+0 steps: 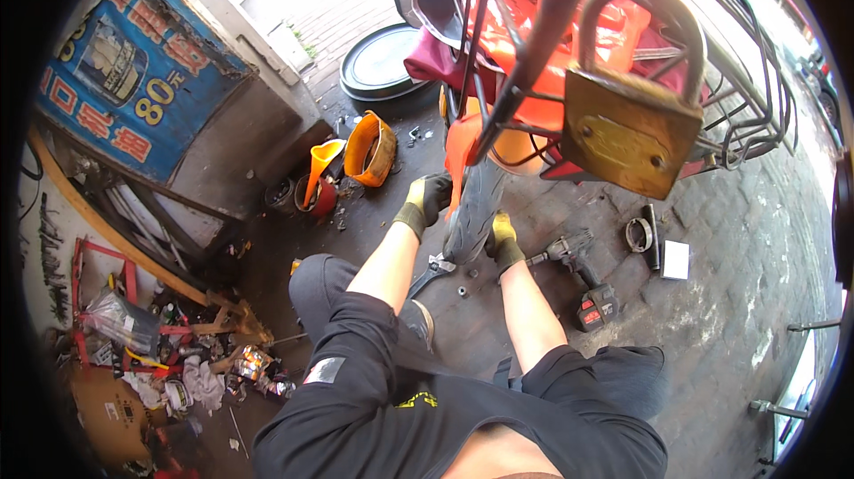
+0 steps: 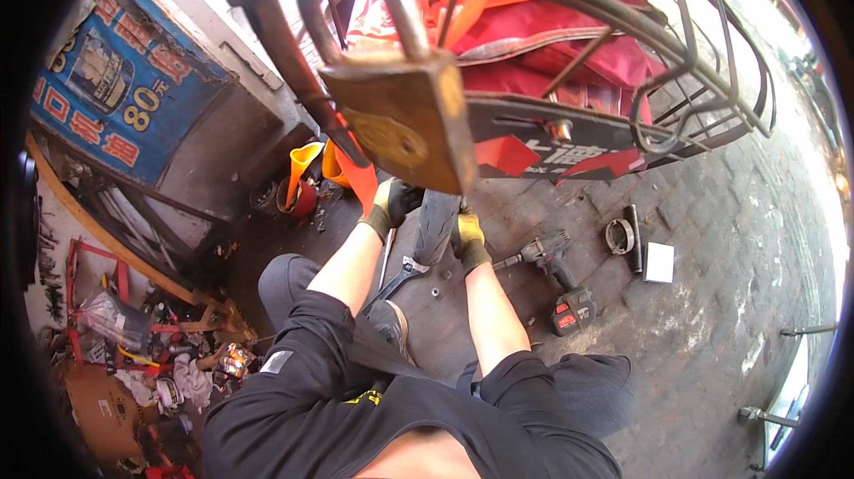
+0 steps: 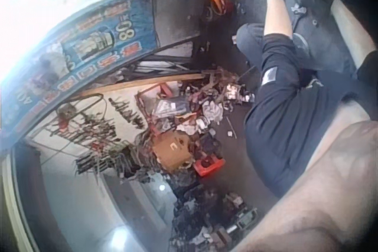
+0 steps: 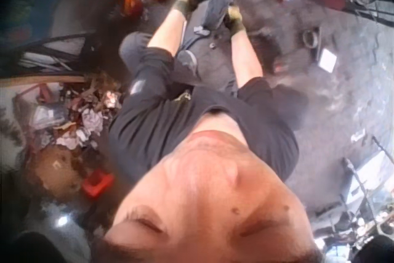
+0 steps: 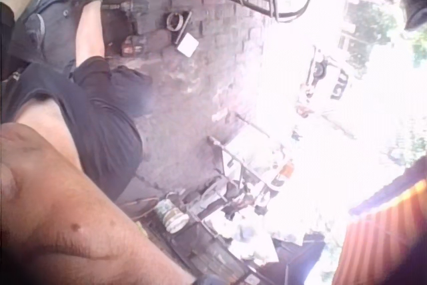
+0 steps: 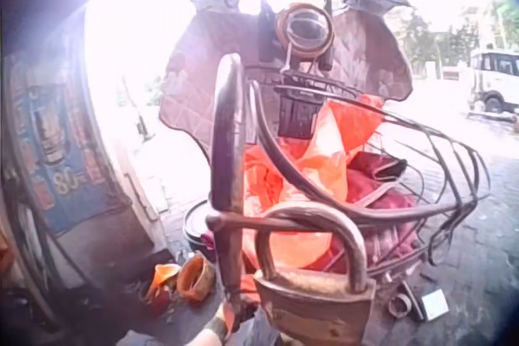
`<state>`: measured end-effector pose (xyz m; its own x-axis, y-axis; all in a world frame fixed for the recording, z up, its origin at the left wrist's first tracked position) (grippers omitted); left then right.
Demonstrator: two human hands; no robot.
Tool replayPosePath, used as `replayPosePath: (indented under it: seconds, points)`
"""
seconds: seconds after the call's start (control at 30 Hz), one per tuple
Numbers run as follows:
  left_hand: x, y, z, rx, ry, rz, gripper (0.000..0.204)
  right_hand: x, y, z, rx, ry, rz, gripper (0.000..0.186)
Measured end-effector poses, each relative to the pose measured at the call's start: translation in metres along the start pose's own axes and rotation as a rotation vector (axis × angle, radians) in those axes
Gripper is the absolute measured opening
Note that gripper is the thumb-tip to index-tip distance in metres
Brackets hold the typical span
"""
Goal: The person sits on the floor and repairs the front wheel of an orange electric scooter. They use a cordless impact wrench and a wrench to remove and reinstall the wheel, then tighten the axle nuts.
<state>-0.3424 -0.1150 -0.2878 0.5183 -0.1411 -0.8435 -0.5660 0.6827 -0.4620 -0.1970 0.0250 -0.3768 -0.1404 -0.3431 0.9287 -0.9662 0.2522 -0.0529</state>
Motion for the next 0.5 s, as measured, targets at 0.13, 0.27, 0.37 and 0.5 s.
replayPosePath:
  seconds: [0.13,0.27,0.37,0.5]
  points:
    - [-0.003,-0.023,0.025,-0.022,0.019,0.219,0.041,0.016,-0.001,-0.004,0.09,-0.674,-0.403,0.061]
    - [-0.011,-0.034,0.036,-0.099,-0.02,0.179,0.034,0.01,-0.004,-0.001,0.349,-0.801,-0.139,0.057]
    - [-0.013,-0.036,0.04,-0.099,-0.037,0.136,0.029,0.002,-0.002,0.005,0.305,-0.627,-0.058,0.058]
    - [-0.011,-0.03,0.043,0.014,0.054,0.269,0.027,-0.024,0.007,0.017,0.221,-0.613,-0.14,0.062]
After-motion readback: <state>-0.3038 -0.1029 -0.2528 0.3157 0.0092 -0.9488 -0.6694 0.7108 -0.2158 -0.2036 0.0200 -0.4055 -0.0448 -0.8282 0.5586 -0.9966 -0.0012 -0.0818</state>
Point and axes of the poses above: each hand's wrist, its own y-axis towards the middle knuckle, its own z-axis out of the palm, x = y × z, the point moved 5 cm from there along y, towards the middle knuckle, and after that the axes turned 9 degrees about -z, right-handed, at the moved point
